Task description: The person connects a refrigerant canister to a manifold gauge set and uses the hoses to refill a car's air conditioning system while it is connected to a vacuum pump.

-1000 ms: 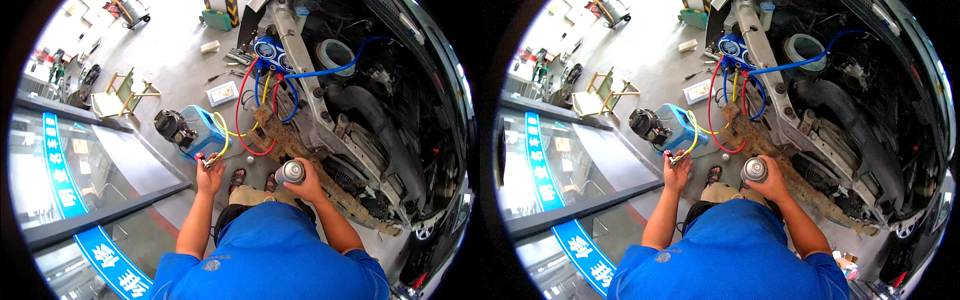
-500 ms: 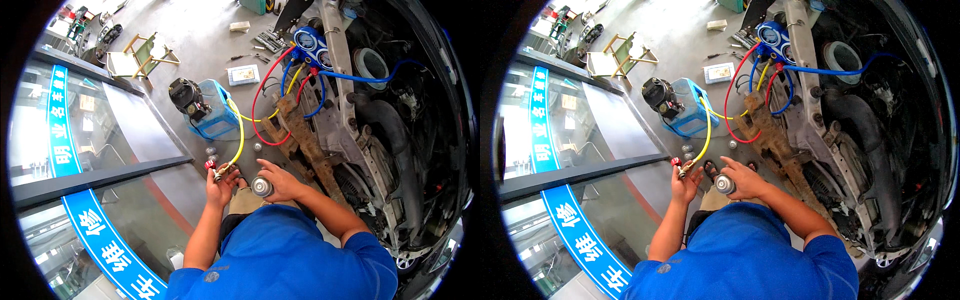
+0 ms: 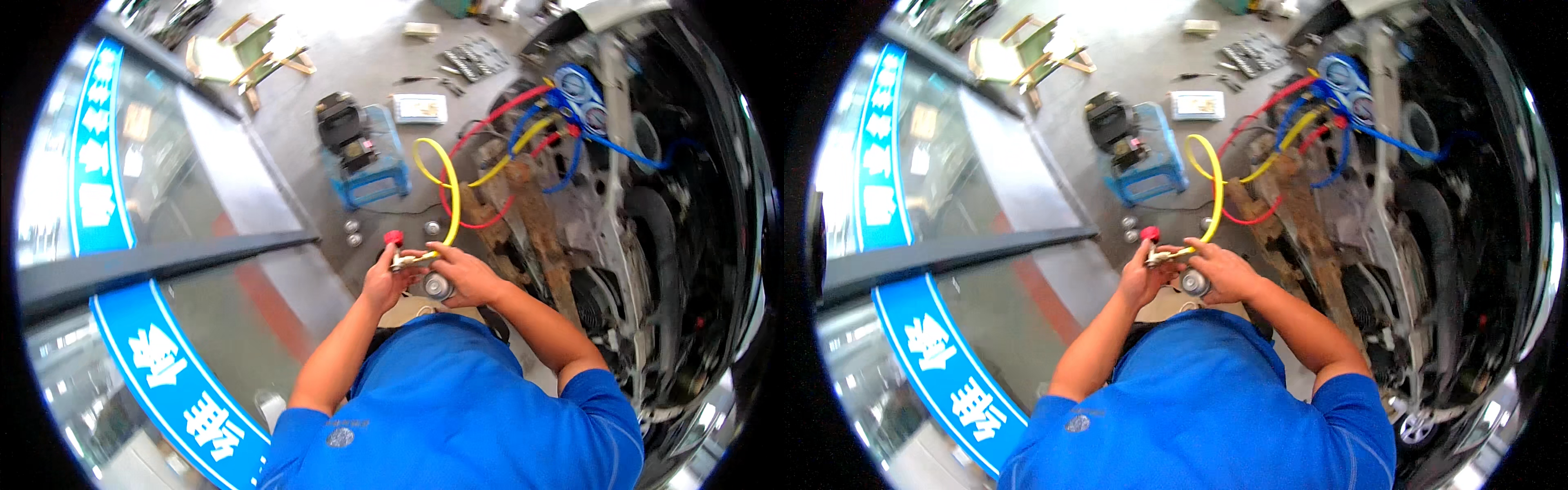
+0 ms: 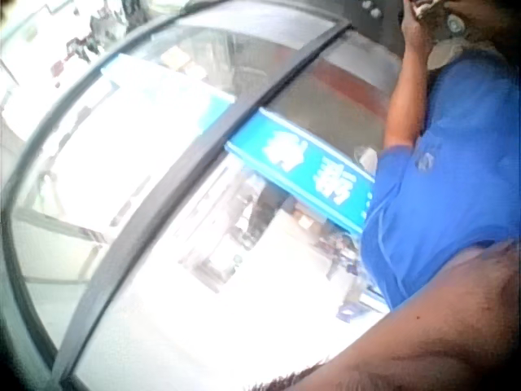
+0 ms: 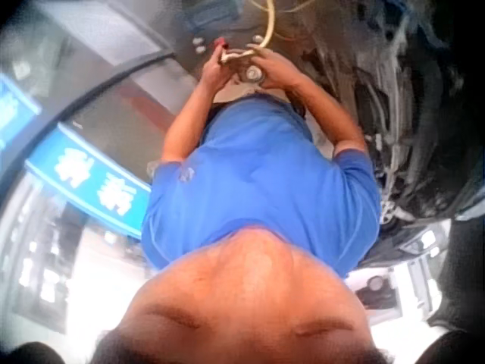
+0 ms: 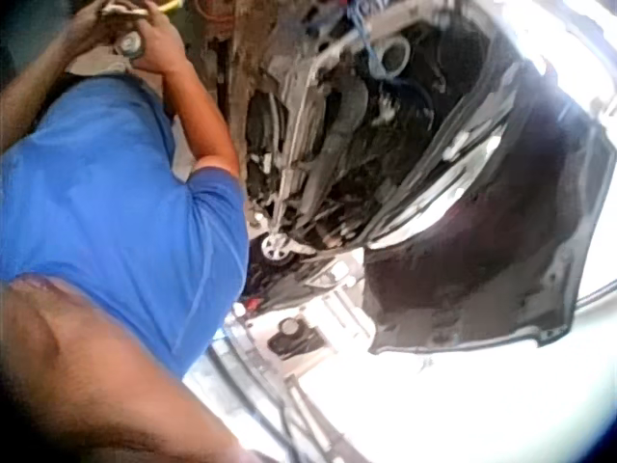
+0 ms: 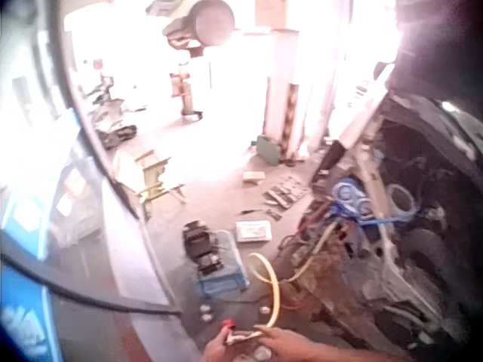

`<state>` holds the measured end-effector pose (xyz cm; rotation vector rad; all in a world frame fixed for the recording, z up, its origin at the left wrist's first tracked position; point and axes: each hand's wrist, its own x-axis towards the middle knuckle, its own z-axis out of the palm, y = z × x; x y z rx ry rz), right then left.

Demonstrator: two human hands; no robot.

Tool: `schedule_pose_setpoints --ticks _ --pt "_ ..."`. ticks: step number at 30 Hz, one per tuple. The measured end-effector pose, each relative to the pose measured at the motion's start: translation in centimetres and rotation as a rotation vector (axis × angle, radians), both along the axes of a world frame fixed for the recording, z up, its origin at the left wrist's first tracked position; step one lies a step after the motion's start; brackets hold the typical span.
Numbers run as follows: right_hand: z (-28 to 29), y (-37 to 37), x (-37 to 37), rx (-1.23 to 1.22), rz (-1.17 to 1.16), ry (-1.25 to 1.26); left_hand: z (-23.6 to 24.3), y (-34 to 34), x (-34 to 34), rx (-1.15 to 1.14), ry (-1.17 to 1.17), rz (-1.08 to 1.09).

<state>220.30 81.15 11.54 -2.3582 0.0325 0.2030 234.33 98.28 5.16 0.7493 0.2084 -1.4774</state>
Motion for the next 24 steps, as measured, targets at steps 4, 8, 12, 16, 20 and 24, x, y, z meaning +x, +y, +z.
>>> schedule_pose_setpoints --ticks 4,8,12,16,20,24 --pt "-0.7 0.7 2.9 -0.008 -0.088 -0.06 -0.1 0.0 2.0 -0.033 -0.032 0.007" --pt "-1.4 -0.5 6.7 -0.078 -0.029 -0.019 -1.5 1.3 3.8 -0.001 -0.067 0.075" --pt "-1.6 -3.1 11.5 -0.121 0.018 0.034 -3.0 3.5 5.0 0.166 -0.086 0.167" --pt "-2.2 -5.6 17.6 -0.128 0.09 0.075 -3.6 7.2 5.6 0.322 -0.115 0.269" --pt "-4.4 -8.4 24.5 -0.098 0.014 -0.008 -3.3 11.7 5.5 0.55 -0.12 0.471" --pt "-7.4 -11.4 29.9 -0.05 -0.008 0.05 -2.7 14.8 4.3 0.696 -0.1 0.614"
